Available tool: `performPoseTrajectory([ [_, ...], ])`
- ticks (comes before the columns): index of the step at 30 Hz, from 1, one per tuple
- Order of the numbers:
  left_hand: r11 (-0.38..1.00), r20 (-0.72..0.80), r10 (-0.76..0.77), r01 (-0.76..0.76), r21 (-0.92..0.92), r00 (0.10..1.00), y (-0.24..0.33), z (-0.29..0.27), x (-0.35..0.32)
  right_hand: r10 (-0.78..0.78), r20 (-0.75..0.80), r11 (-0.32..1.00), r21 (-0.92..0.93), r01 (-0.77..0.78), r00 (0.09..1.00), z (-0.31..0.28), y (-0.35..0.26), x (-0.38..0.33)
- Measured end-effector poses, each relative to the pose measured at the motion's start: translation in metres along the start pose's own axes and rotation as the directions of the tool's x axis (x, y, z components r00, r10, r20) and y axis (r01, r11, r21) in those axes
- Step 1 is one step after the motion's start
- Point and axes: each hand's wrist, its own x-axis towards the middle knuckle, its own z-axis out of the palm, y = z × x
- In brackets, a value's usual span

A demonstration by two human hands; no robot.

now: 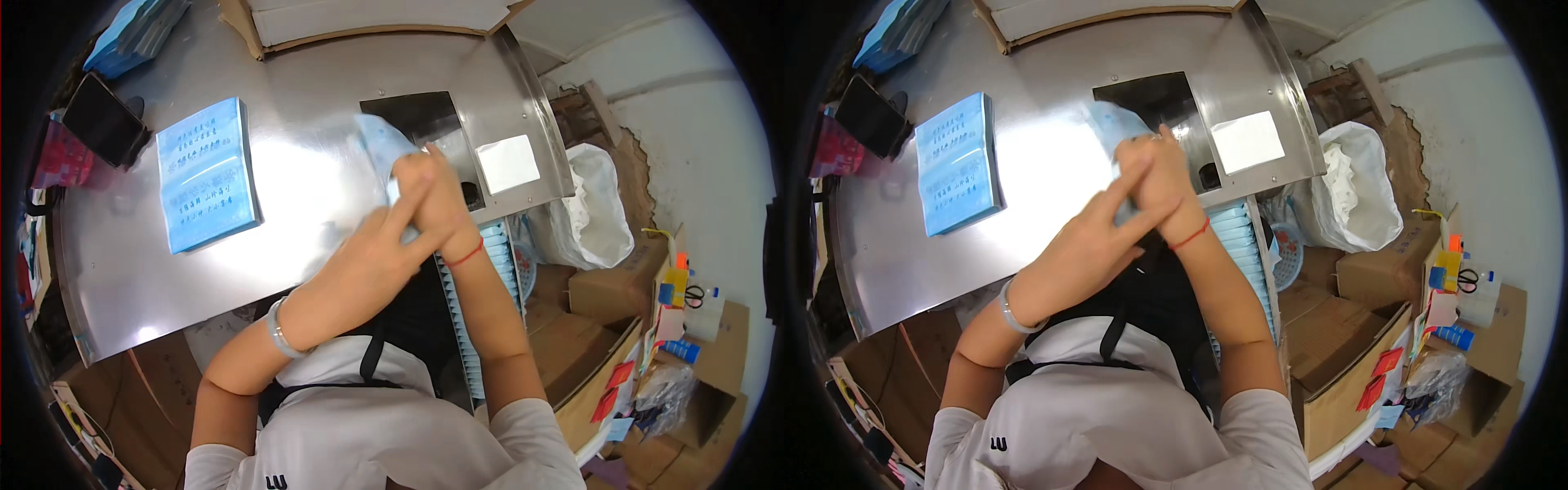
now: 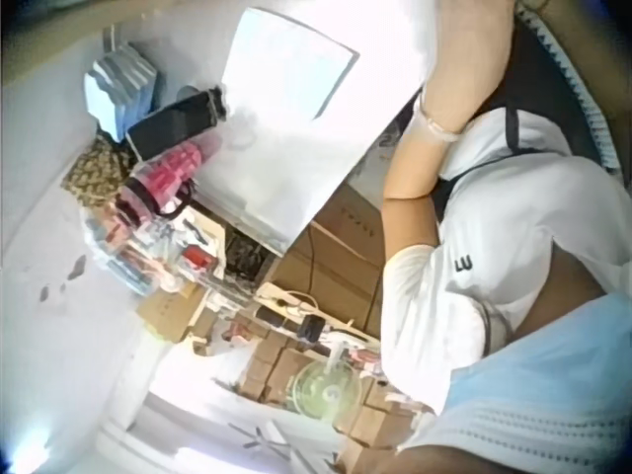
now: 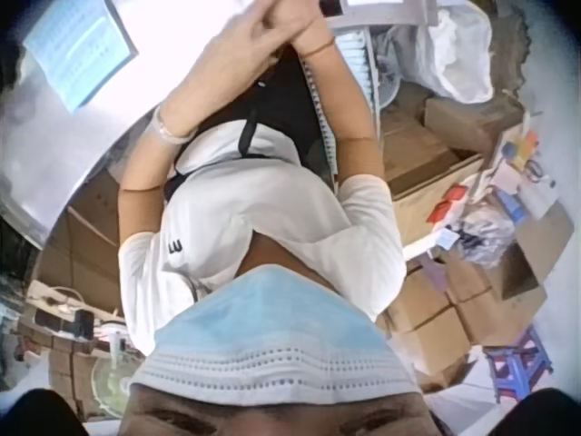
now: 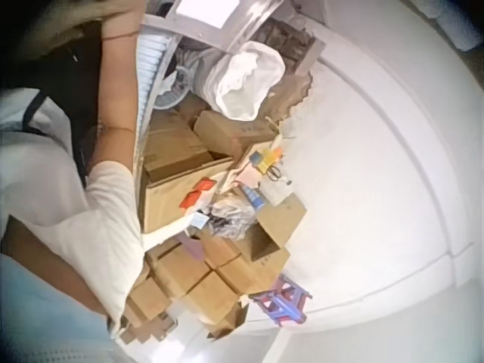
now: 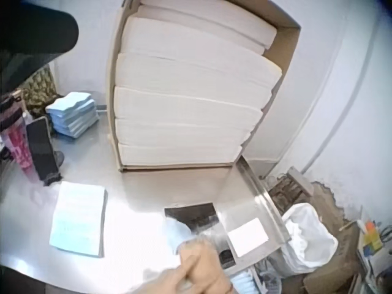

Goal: Packaging white face masks or filters from a large box into blue paper envelopes.

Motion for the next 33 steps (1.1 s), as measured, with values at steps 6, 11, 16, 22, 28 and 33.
performPoseTrajectory([
  [6,0.834,-0.629,-0.275,0.506,0.220,0.728,-0.080,-0.074,-0.064,0.406,-0.443,0.912,0.136,-0.388,0.799,-0.013,0.014,-0.038],
  [11,0.525,-0.368,-0.538,0.643,0.558,0.758,-0.116,-0.113,-0.123,0.306,-0.638,0.866,-0.121,-0.485,0.707,-0.006,0.025,-0.047],
  [16,0.805,-0.474,-0.232,0.441,0.397,0.850,-0.060,-0.049,-0.057,0.279,-0.627,0.895,-0.103,-0.433,0.727,0.002,0.041,-0.067],
  [22,0.906,-0.275,-0.202,0.286,0.312,0.940,-0.035,0.010,-0.032,0.278,-0.560,0.934,-0.033,-0.357,0.780,-0.016,0.039,-0.070],
  [28,0.937,-0.276,-0.195,0.263,0.232,0.941,-0.037,0.007,-0.034,0.273,-0.617,0.933,-0.019,-0.361,0.738,-0.009,0.046,-0.072],
  [33,0.924,-0.300,-0.204,0.284,0.255,0.932,-0.036,0.010,-0.034,0.407,-0.632,0.913,0.255,-0.320,0.659,-0.008,0.050,-0.073],
])
